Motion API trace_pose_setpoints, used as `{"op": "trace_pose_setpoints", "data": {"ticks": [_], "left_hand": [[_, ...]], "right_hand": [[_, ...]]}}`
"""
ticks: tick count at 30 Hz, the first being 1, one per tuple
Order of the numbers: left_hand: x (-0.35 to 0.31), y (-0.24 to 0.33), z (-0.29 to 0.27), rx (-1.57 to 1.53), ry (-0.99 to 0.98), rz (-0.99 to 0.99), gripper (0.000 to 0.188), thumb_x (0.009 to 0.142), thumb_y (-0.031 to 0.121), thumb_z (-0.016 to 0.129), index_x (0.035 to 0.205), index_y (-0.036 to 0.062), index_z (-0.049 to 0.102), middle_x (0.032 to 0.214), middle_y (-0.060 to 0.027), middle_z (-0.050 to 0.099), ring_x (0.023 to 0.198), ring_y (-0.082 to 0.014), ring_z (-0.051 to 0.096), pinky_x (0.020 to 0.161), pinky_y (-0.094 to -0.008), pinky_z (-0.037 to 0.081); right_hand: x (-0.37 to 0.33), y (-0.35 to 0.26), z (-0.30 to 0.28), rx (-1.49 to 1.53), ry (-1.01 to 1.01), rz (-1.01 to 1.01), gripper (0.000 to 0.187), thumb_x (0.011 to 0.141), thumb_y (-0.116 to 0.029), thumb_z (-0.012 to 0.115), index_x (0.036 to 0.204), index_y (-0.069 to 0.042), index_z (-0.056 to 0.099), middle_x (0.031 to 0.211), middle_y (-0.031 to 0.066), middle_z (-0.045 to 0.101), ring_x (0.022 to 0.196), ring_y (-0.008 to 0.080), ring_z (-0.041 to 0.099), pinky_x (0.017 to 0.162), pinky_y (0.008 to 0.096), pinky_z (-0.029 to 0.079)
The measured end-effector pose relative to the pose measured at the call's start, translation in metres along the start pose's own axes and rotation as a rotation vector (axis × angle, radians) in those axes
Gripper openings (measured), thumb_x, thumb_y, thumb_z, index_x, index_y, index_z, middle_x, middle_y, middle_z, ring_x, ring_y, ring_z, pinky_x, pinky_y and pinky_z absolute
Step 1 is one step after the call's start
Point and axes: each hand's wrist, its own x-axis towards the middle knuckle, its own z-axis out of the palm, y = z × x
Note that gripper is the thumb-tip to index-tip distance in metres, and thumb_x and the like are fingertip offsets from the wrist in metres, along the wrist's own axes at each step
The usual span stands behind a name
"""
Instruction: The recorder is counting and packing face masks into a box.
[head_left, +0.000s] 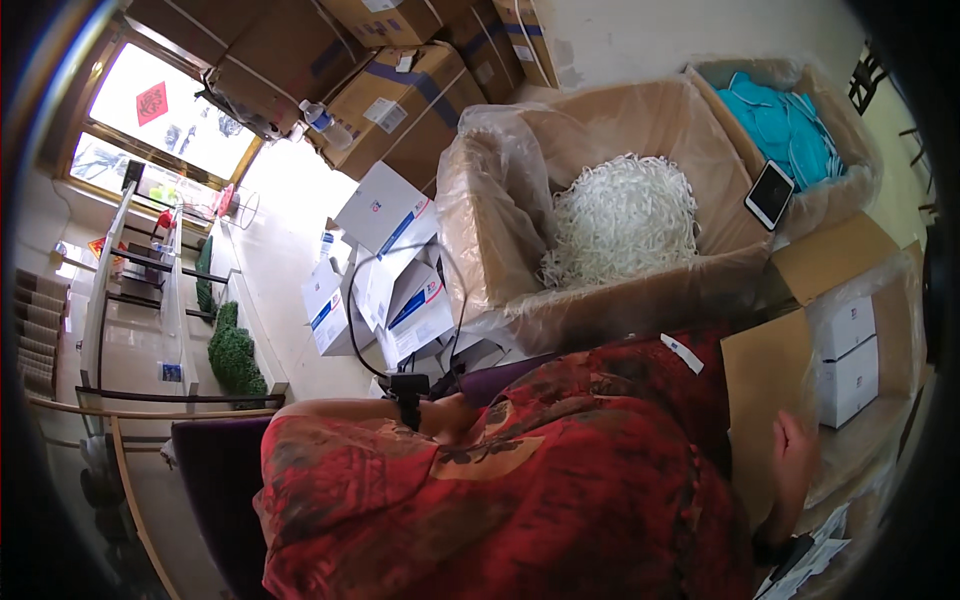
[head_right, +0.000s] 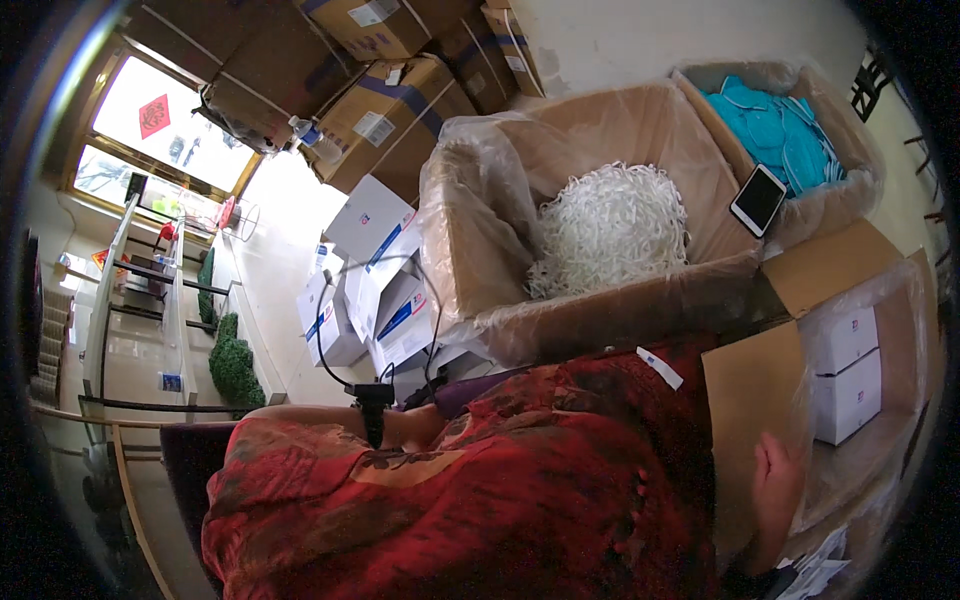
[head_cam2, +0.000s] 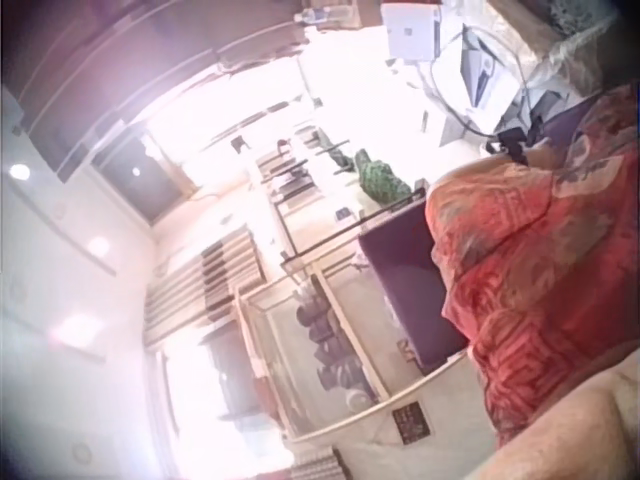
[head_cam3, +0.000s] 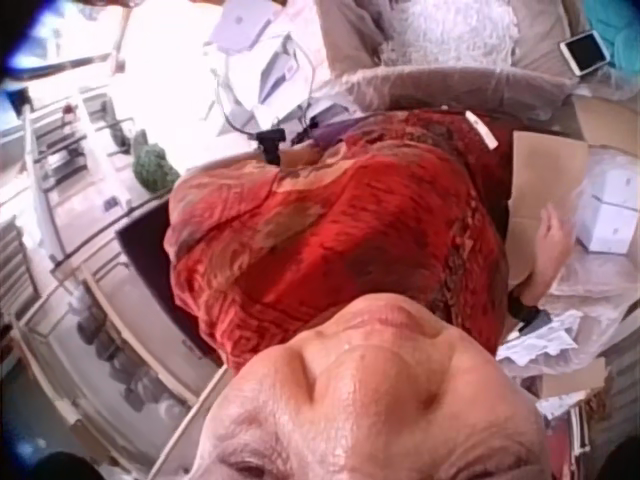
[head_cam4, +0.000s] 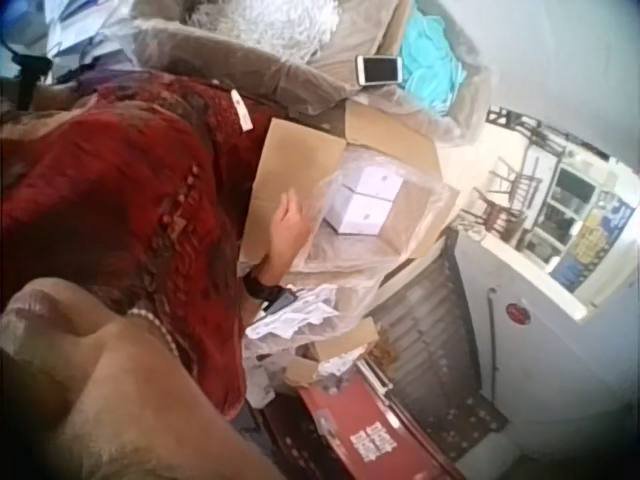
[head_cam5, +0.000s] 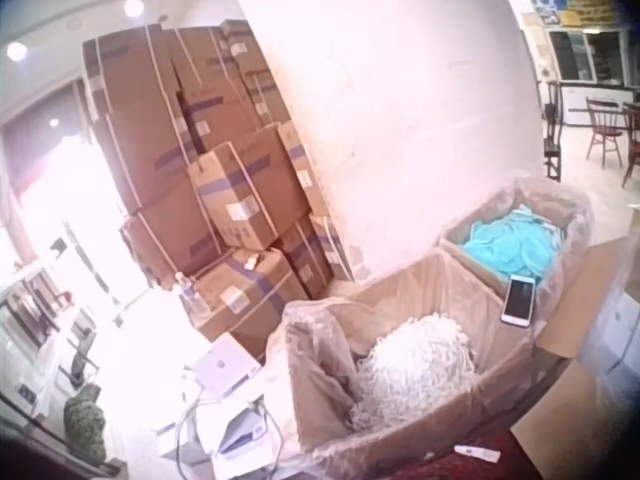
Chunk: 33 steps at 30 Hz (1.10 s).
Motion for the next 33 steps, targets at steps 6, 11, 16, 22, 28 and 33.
{"op": "trace_pose_setpoints", "data": {"ticks": [6, 11, 16, 22, 28, 33], "left_hand": [[0.036, -0.013, 0.048, 0.049, 0.184, 0.056, 0.033, 0.076, 0.027, 0.059, 0.104, 0.0105, 0.065, 0.114, -0.0103, 0.060, 0.110, -0.0251, 0.052, 0.095, -0.0391, 0.036], [0.021, -0.002, 0.030, -0.082, 0.085, 0.102, 0.035, 0.076, 0.028, 0.059, 0.106, 0.0105, 0.063, 0.114, -0.0108, 0.060, 0.109, -0.0260, 0.053, 0.093, -0.0391, 0.037], [0.009, 0.005, 0.017, -0.237, -0.002, 0.130, 0.037, 0.076, 0.029, 0.059, 0.108, 0.0106, 0.062, 0.113, -0.0113, 0.060, 0.108, -0.0270, 0.053, 0.091, -0.0391, 0.039], [-0.001, 0.001, 0.012, -0.395, -0.064, 0.127, 0.039, 0.076, 0.030, 0.059, 0.110, 0.0106, 0.061, 0.112, -0.0119, 0.061, 0.107, -0.0282, 0.054, 0.089, -0.0392, 0.040], [-0.001, -0.011, 0.003, -0.527, -0.077, 0.184, 0.042, 0.076, 0.030, 0.060, 0.112, 0.0107, 0.059, 0.111, -0.0125, 0.061, 0.105, -0.0294, 0.055, 0.087, -0.0392, 0.042], [-0.004, -0.037, -0.012, -0.582, -0.039, 0.254, 0.044, 0.075, 0.031, 0.060, 0.114, 0.0107, 0.058, 0.111, -0.0130, 0.061, 0.104, -0.0304, 0.056, 0.085, -0.0393, 0.043]], "right_hand": [[-0.002, 0.002, 0.015, 0.061, -0.065, 0.026, 0.018, 0.085, -0.009, 0.053, 0.100, 0.000, 0.059, 0.087, 0.0194, 0.059, 0.081, 0.0368, 0.057, 0.070, 0.0408, 0.044], [-0.009, 0.004, 0.024, 0.125, -0.037, 0.072, 0.018, 0.084, -0.011, 0.055, 0.098, 0.000, 0.060, 0.087, 0.0204, 0.059, 0.082, 0.0380, 0.056, 0.070, 0.0423, 0.044], [-0.012, 0.023, 0.035, 0.065, -0.047, 0.047, 0.019, 0.083, -0.012, 0.055, 0.097, 0.000, 0.060, 0.087, 0.0212, 0.059, 0.079, 0.0392, 0.056, 0.069, 0.0433, 0.045], [0.000, 0.012, 0.032, 0.091, -0.122, 0.060, 0.018, 0.082, -0.011, 0.056, 0.096, -0.001, 0.060, 0.083, 0.0206, 0.059, 0.080, 0.0390, 0.055, 0.070, 0.0440, 0.045], [0.000, 0.011, 0.044, 0.050, -0.086, -0.013, 0.017, 0.083, -0.011, 0.054, 0.096, -0.002, 0.061, 0.084, 0.0199, 0.059, 0.082, 0.0382, 0.056, 0.073, 0.0427, 0.045], [0.028, -0.047, 0.027, -0.037, -0.090, -0.061, 0.017, 0.082, -0.010, 0.057, 0.096, -0.002, 0.061, 0.086, 0.0197, 0.060, 0.079, 0.0384, 0.057, 0.070, 0.0431, 0.045]]}}
